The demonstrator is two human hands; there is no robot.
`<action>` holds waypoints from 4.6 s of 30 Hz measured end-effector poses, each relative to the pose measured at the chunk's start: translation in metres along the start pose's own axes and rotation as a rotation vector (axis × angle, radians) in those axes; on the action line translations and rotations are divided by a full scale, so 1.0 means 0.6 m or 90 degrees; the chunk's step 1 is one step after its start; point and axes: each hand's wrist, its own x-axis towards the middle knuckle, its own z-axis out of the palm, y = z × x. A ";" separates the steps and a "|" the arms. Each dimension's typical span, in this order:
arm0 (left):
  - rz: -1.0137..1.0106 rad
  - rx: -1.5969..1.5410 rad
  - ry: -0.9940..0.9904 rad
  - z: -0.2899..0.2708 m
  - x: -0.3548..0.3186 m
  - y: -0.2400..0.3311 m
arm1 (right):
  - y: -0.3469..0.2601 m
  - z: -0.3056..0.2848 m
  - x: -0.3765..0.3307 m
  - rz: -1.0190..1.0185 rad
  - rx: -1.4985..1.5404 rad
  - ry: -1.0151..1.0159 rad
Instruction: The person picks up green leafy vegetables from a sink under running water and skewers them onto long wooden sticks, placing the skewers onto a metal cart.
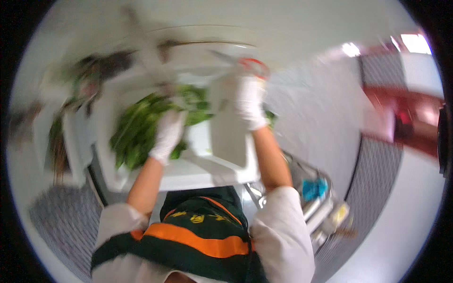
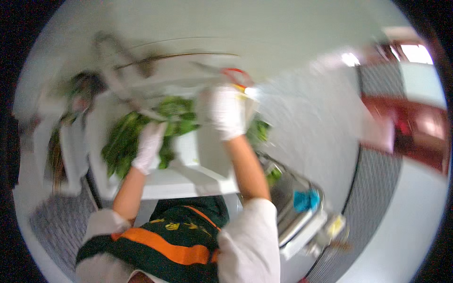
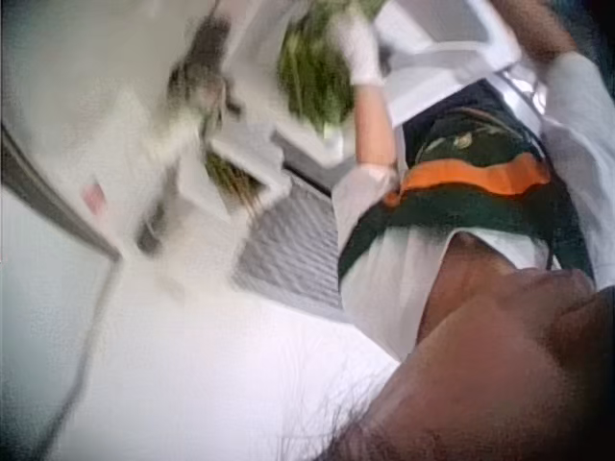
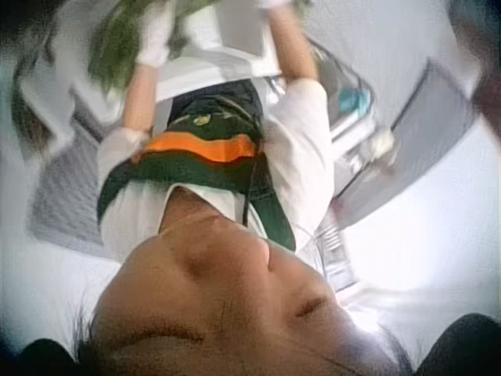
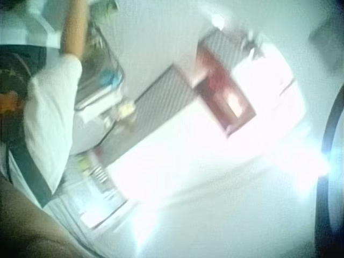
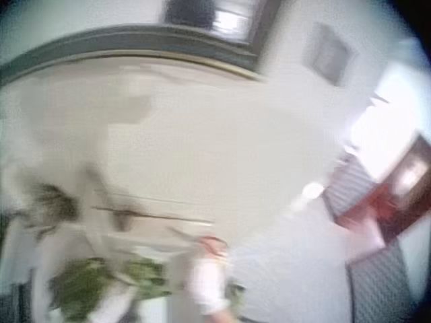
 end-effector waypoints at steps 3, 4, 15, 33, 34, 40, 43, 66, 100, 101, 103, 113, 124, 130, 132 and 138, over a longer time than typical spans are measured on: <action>0.206 -0.343 -0.058 0.101 0.086 0.176 | 0.011 -0.145 -0.060 -0.070 -0.343 0.421; 0.280 -0.326 -0.109 0.094 0.109 0.154 | 0.027 -0.076 -0.060 -0.024 -0.306 0.449; 0.455 0.449 0.105 -0.296 0.152 -0.054 | -0.084 0.284 -0.330 0.274 0.515 0.581; 0.494 0.643 0.294 -0.197 0.053 -0.024 | 0.662 0.589 -1.020 1.114 0.267 1.079; 0.507 0.647 0.315 -0.198 0.035 -0.020 | 0.671 0.588 -1.016 1.118 0.309 1.055; 0.445 0.684 0.373 -0.200 -0.018 0.009 | 0.713 0.612 -1.025 1.100 0.412 0.976; 0.401 0.686 0.446 -0.240 0.004 0.010 | 0.737 0.599 -1.029 0.967 0.407 0.936; 0.279 0.437 0.463 -0.284 0.016 0.013 | 0.274 0.197 -0.765 0.208 0.219 1.097; -0.090 -0.302 -0.191 -0.457 0.016 -0.219 | -0.351 0.470 0.296 0.621 0.720 0.241; -0.086 -0.310 -0.203 -0.453 0.020 -0.219 | -0.340 0.480 0.303 0.634 0.738 0.248; -0.086 -0.318 -0.201 -0.450 0.014 -0.221 | -0.359 0.438 0.272 0.578 0.793 0.178; -0.096 -0.302 -0.186 -0.453 -0.009 -0.183 | -0.365 0.288 0.126 0.095 1.267 0.021; 0.009 -0.357 -0.098 -0.469 -0.045 -0.169 | -0.391 0.200 0.088 0.033 1.370 -0.190; 0.013 -0.380 -0.078 -0.469 -0.063 -0.165 | -0.398 0.206 0.092 0.030 1.233 -0.011; 0.014 -0.378 -0.071 -0.469 -0.067 -0.164 | -0.403 0.194 0.090 0.059 1.230 0.008; 0.019 -0.383 -0.076 -0.470 -0.072 -0.165 | -0.410 0.191 0.090 0.048 1.215 0.036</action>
